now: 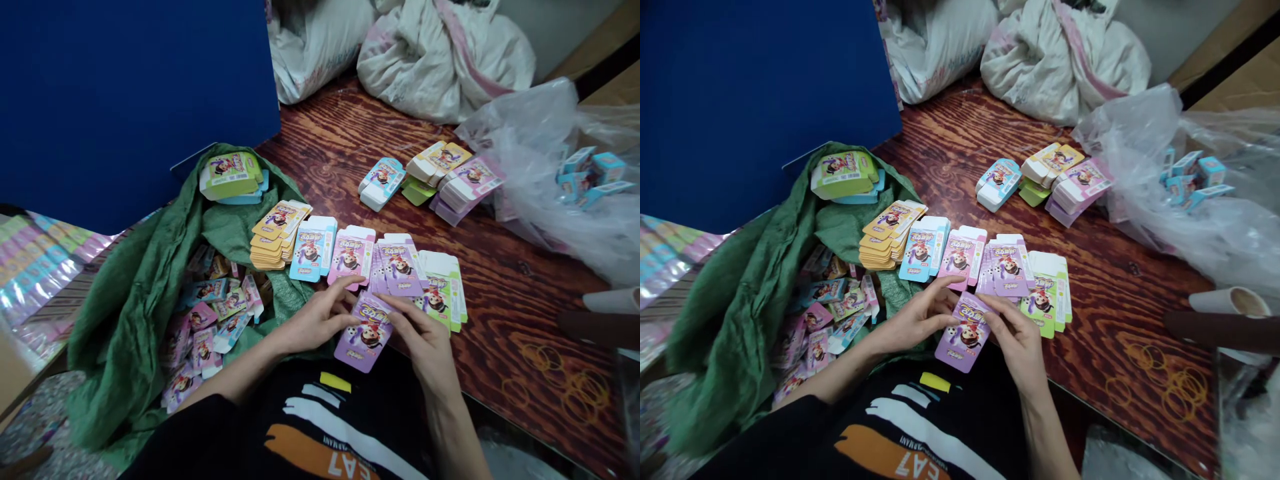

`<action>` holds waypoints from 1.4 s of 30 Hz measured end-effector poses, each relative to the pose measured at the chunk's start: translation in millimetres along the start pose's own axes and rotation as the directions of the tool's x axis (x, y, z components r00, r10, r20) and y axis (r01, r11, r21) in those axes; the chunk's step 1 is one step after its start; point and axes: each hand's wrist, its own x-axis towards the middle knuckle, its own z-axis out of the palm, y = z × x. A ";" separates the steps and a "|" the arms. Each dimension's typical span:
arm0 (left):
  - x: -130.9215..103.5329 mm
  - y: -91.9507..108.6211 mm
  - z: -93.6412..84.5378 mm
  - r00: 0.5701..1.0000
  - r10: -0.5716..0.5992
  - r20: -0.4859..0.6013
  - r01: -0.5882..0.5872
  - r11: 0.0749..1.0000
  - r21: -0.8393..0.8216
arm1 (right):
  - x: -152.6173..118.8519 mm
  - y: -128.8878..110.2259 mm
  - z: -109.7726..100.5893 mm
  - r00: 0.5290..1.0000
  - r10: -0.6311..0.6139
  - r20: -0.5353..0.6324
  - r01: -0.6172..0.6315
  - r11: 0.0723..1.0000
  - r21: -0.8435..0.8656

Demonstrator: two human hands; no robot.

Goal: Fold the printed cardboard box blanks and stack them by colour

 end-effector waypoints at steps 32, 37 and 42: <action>-81.6 51.4 -77.6 0.956 0.171 -0.240 0.063 0.679 0.732 | 59.5 22.4 -2.0 0.964 -0.132 -0.231 -0.139 0.490 -0.861; -8.1 30.7 -20.3 0.993 0.098 -0.065 -0.089 0.987 0.134 | 39.3 11.6 -15.0 0.932 -0.236 -0.276 -0.021 0.724 -0.690; 31.5 5.4 29.4 0.998 0.012 -0.063 -0.046 0.826 -0.561 | -6.7 -7.0 17.2 0.962 -0.228 -0.148 0.137 0.876 -0.463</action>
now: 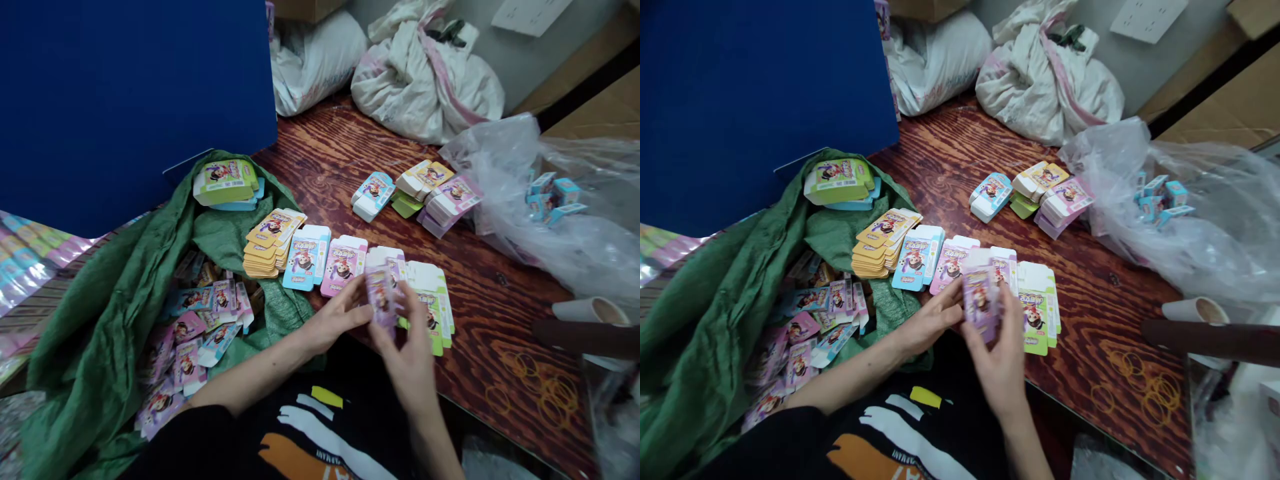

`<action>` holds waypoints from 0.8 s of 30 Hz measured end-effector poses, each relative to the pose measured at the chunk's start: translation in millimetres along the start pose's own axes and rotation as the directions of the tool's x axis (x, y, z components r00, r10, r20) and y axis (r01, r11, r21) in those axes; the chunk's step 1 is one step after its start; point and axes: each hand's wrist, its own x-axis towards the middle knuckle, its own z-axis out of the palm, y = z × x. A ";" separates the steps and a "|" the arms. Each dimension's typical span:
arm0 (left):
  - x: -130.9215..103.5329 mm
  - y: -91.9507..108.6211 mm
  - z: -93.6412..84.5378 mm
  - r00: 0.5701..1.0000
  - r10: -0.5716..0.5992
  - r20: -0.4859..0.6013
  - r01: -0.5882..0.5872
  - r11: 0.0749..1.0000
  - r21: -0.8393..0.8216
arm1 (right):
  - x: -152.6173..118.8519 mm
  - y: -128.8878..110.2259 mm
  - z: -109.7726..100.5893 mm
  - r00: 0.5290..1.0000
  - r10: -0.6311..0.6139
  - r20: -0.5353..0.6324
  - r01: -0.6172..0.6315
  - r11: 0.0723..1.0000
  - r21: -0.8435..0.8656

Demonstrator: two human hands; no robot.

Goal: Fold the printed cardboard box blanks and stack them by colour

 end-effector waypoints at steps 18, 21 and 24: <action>-11.6 -3.9 -8.5 0.962 -0.206 0.178 0.188 0.975 0.117 | 28.3 -7.8 -5.5 0.980 -0.185 0.071 0.178 0.980 0.094; -11.5 -2.6 -8.7 0.956 -0.247 0.158 0.208 0.951 0.228 | 30.7 -10.4 -8.0 0.972 -0.177 0.153 0.148 0.972 0.182; -12.4 -1.8 -11.8 0.958 -0.274 0.081 0.241 0.926 0.290 | 30.6 -9.1 -9.9 0.961 -0.147 0.235 0.074 0.953 0.295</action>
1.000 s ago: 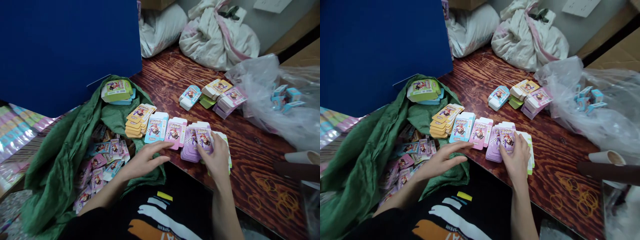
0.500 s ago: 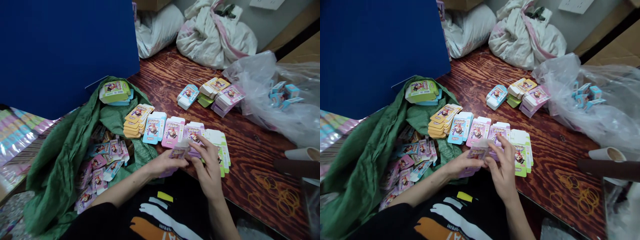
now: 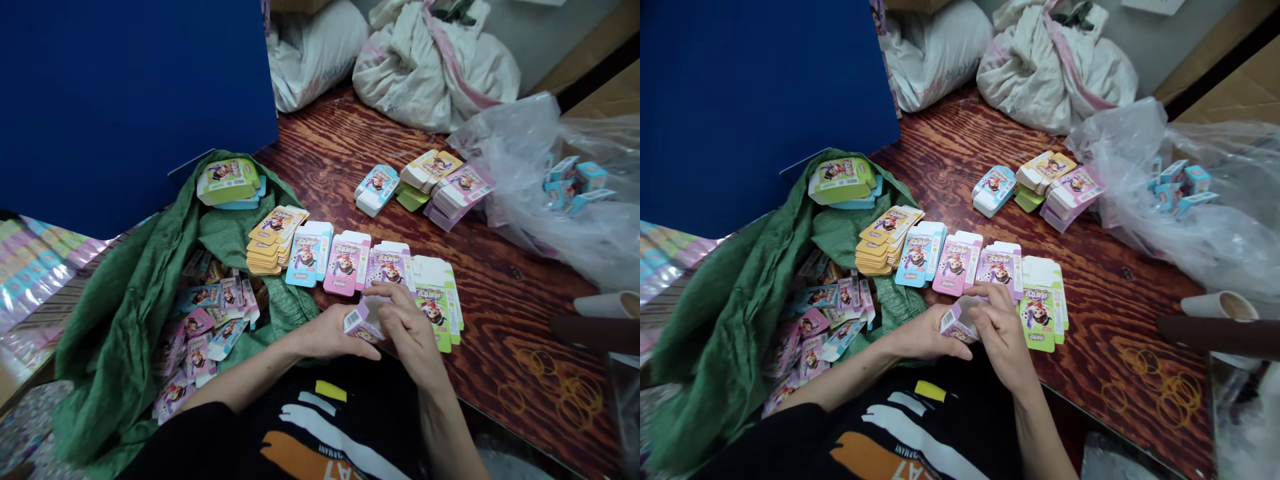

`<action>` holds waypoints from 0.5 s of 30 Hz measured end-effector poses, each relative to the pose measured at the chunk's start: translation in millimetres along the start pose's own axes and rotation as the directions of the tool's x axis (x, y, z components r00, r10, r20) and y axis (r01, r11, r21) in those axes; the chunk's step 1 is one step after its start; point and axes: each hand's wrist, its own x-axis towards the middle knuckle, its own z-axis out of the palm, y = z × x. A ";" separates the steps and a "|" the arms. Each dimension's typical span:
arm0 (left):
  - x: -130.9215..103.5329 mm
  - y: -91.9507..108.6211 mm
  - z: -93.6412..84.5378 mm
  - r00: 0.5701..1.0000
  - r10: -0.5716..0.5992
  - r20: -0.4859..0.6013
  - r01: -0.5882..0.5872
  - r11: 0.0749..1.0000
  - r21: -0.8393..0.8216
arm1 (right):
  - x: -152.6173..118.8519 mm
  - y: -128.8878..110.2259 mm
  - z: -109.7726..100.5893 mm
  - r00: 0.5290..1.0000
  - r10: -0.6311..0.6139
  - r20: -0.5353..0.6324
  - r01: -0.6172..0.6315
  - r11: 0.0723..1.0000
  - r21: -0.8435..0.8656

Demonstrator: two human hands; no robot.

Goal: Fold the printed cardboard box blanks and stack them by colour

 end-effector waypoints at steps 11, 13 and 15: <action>3.9 0.7 0.7 0.989 0.011 -0.146 -0.045 0.971 -0.233 | -18.2 18.3 15.6 0.968 0.240 -0.074 -0.209 0.933 0.292; 4.3 -4.0 0.9 0.986 0.011 -0.168 -0.058 0.960 -0.275 | -18.3 17.4 14.5 0.966 0.211 -0.147 -0.181 0.964 0.195; 2.3 -6.7 0.1 0.977 0.033 -0.210 -0.092 0.956 -0.278 | -18.1 16.3 13.8 0.941 0.196 -0.276 -0.169 0.979 0.119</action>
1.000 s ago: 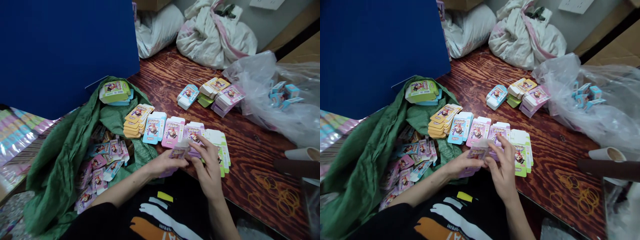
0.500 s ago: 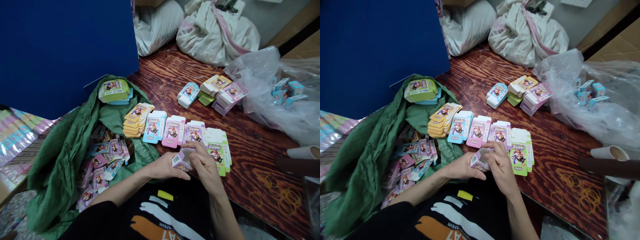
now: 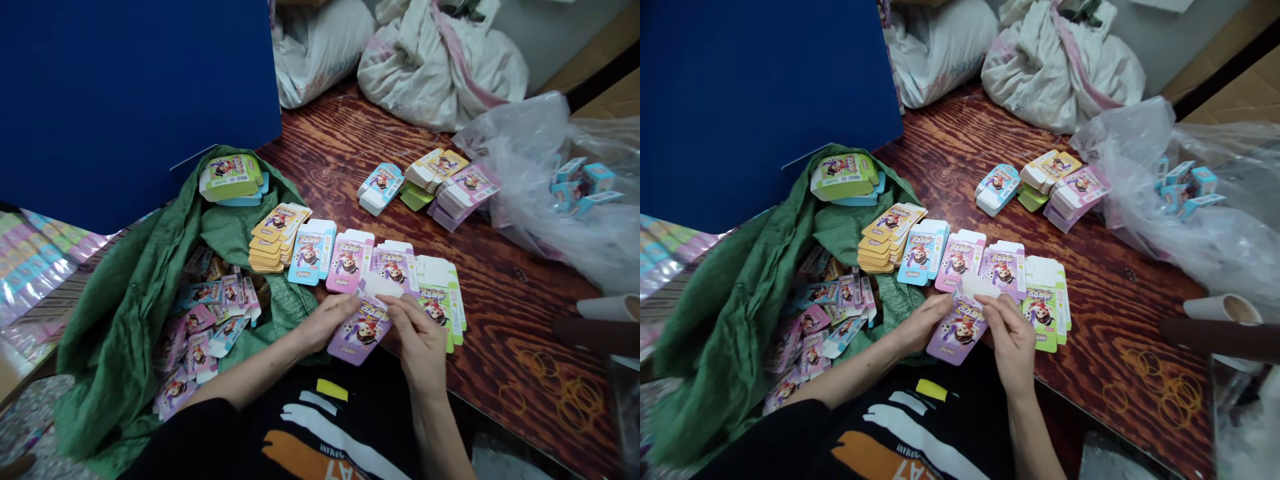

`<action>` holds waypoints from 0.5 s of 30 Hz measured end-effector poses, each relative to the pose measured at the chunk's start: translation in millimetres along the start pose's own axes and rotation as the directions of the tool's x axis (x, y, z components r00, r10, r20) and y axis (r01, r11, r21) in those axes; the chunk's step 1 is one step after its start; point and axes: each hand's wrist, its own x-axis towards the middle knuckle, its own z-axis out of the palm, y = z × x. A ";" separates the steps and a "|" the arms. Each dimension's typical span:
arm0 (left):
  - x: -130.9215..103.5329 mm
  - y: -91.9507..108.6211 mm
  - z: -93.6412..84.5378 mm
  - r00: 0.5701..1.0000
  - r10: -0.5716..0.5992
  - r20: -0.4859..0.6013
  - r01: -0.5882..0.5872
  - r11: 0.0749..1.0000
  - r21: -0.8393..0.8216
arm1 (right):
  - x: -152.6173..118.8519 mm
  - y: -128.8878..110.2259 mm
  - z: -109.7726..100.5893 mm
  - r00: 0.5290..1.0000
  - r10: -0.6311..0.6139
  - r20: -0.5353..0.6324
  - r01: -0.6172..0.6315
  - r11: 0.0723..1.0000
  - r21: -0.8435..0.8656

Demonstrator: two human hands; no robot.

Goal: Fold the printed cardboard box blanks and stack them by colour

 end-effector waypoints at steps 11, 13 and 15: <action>-21.8 10.0 -8.2 0.944 0.312 0.110 -0.317 0.754 0.576 | -1.4 4.8 -3.7 0.983 0.004 -0.183 0.003 0.999 0.037; -24.1 14.1 -9.6 0.929 0.332 0.166 -0.355 0.666 0.656 | -1.2 3.5 -6.5 0.994 -0.023 -0.109 0.027 0.999 0.032; -24.5 15.8 -10.7 0.934 0.312 0.175 -0.347 0.672 0.654 | -1.6 1.1 -7.1 0.996 -0.017 -0.092 0.021 0.999 0.050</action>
